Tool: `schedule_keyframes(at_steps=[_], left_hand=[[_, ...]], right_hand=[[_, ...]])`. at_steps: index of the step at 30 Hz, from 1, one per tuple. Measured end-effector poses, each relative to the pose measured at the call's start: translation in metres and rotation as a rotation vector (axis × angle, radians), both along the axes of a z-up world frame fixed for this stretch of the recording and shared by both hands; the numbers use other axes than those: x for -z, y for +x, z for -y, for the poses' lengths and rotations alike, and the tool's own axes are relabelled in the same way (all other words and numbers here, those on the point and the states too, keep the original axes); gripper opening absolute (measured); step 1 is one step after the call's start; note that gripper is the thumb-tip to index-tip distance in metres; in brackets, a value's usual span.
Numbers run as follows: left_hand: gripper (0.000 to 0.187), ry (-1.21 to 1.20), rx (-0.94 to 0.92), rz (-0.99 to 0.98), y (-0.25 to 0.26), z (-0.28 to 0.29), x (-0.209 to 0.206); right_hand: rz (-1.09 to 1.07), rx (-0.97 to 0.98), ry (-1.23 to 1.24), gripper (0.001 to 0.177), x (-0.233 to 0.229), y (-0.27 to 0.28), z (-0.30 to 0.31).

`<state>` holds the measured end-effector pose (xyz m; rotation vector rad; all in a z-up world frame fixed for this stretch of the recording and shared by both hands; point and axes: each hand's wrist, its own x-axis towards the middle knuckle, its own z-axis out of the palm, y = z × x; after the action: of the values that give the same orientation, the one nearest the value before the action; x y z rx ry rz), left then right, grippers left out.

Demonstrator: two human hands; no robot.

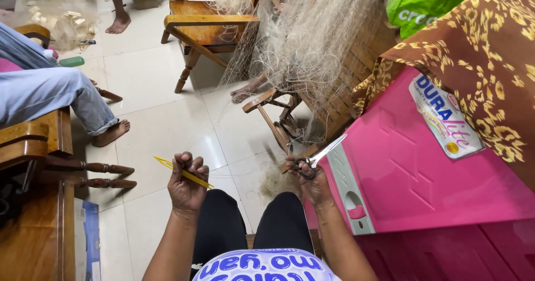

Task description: Repairing a fishing net by weaving nylon line using a plastic shuttle and cutting excess with scissors.

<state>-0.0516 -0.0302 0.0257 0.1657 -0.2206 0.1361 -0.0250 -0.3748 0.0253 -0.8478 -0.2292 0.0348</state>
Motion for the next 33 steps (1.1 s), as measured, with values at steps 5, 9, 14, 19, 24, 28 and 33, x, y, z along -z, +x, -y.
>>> schedule_keyframes(at_steps=[5, 9, 14, 19, 24, 28, 33], left_hand=[[0.033, 0.005, -0.002, 0.007, 0.002, 0.002, 0.001], [0.034, -0.013, 0.015, 0.013, 0.003, 0.002, 0.004], [0.034, 0.000, 0.024, 0.016, 0.000, 0.004, 0.005], [0.034, 0.005, 0.020, 0.019, -0.004, 0.003, 0.004], [0.033, -0.010, 0.042, 0.031, -0.006, 0.007, 0.002], [0.034, -0.013, 0.046, 0.027, -0.009, 0.009, -0.001], [0.034, -0.023, 0.061, 0.032, -0.013, 0.010, 0.001]], right_hand=[[-0.074, -0.005, -0.183, 0.014, -0.021, -0.018, 0.006], [-0.074, 0.129, -0.514, 0.018, -0.028, -0.020, 0.011], [0.119, 0.352, -0.794, 0.021, -0.075, -0.023, -0.003], [0.346, 0.529, -1.040, 0.040, -0.103, -0.019, -0.015], [0.621, 0.927, -1.175, 0.041, -0.097, 0.008, -0.015], [0.715, 0.980, -1.183, 0.039, -0.098, 0.020, -0.021], [0.819, 1.009, -1.190, 0.036, -0.097, 0.026, -0.028]])
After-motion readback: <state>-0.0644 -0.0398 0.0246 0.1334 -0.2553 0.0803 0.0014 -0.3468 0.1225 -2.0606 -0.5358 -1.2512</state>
